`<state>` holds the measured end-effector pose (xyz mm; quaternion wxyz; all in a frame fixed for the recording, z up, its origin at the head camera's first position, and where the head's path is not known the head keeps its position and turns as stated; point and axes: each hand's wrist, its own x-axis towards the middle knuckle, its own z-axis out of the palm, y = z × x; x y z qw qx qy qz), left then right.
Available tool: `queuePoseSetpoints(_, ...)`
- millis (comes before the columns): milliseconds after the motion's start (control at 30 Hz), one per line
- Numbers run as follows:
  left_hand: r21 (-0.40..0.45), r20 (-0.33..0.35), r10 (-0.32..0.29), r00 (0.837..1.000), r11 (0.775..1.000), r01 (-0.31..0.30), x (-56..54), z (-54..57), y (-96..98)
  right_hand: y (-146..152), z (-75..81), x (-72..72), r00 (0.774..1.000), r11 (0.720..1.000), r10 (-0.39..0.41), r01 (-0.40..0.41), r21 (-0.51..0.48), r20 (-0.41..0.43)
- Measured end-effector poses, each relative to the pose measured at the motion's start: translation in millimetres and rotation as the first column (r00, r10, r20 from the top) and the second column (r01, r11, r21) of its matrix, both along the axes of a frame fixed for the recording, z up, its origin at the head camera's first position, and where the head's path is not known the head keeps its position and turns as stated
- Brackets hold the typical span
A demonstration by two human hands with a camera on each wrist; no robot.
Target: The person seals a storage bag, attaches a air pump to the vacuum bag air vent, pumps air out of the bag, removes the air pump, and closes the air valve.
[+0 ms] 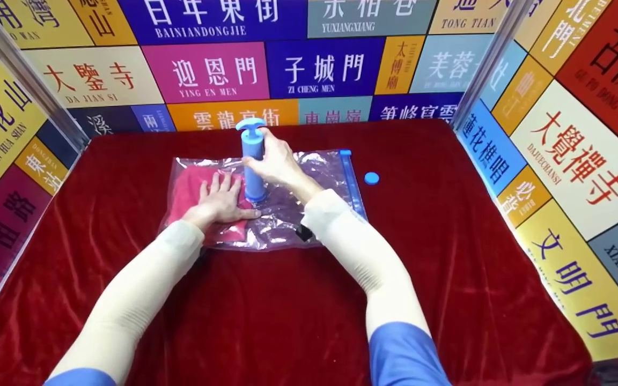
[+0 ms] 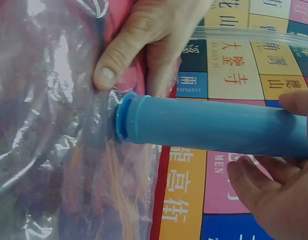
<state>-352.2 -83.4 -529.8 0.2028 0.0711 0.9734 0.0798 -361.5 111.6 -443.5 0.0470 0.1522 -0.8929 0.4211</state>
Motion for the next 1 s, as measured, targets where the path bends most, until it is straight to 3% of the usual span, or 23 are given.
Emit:
queuePoseSetpoints(233, 0.01, -0.003, 0.005, 1.0, 1.0, -0.005, 4.3, 9.4, -0.2, 5.0, 4.5, -6.6, 0.998, 0.998, 0.055, -0.054, -0.028, 0.032)
queuePoseSetpoints(400, 0.031, -0.038, 0.005, 0.999, 1.0, -0.004, 14.5, 16.8, -1.0, 3.5, 5.2, -5.6, 0.999, 0.999, 0.054, -0.054, 0.002, 0.006)
queuePoseSetpoints(500, 0.017, -0.023, 0.009, 1.0, 1.0, -0.008, 14.0, 15.0, 0.7, 1.8, 3.7, -3.8, 1.0, 0.999, 0.028, -0.028, 0.02, -0.011)
queuePoseSetpoints(733, -0.007, 0.03, 0.029, 0.999, 1.0, -0.029, 0.1, 2.6, 3.9, -2.9, -6.1, -0.4, 0.991, 0.999, -0.021, 0.025, 0.023, -0.13)
queuePoseSetpoints(967, 0.004, 0.002, 0.03, 1.0, 1.0, -0.03, 11.8, 15.7, 3.9, -10.5, -10.6, 0.7, 0.972, 0.996, -0.081, 0.088, 0.02, -0.222)
queuePoseSetpoints(1000, 0.006, 0.004, 0.034, 0.999, 0.999, -0.034, 9.6, 13.8, 3.9, -11.5, -10.8, 1.7, 0.969, 0.995, -0.09, 0.096, 0.015, -0.228)
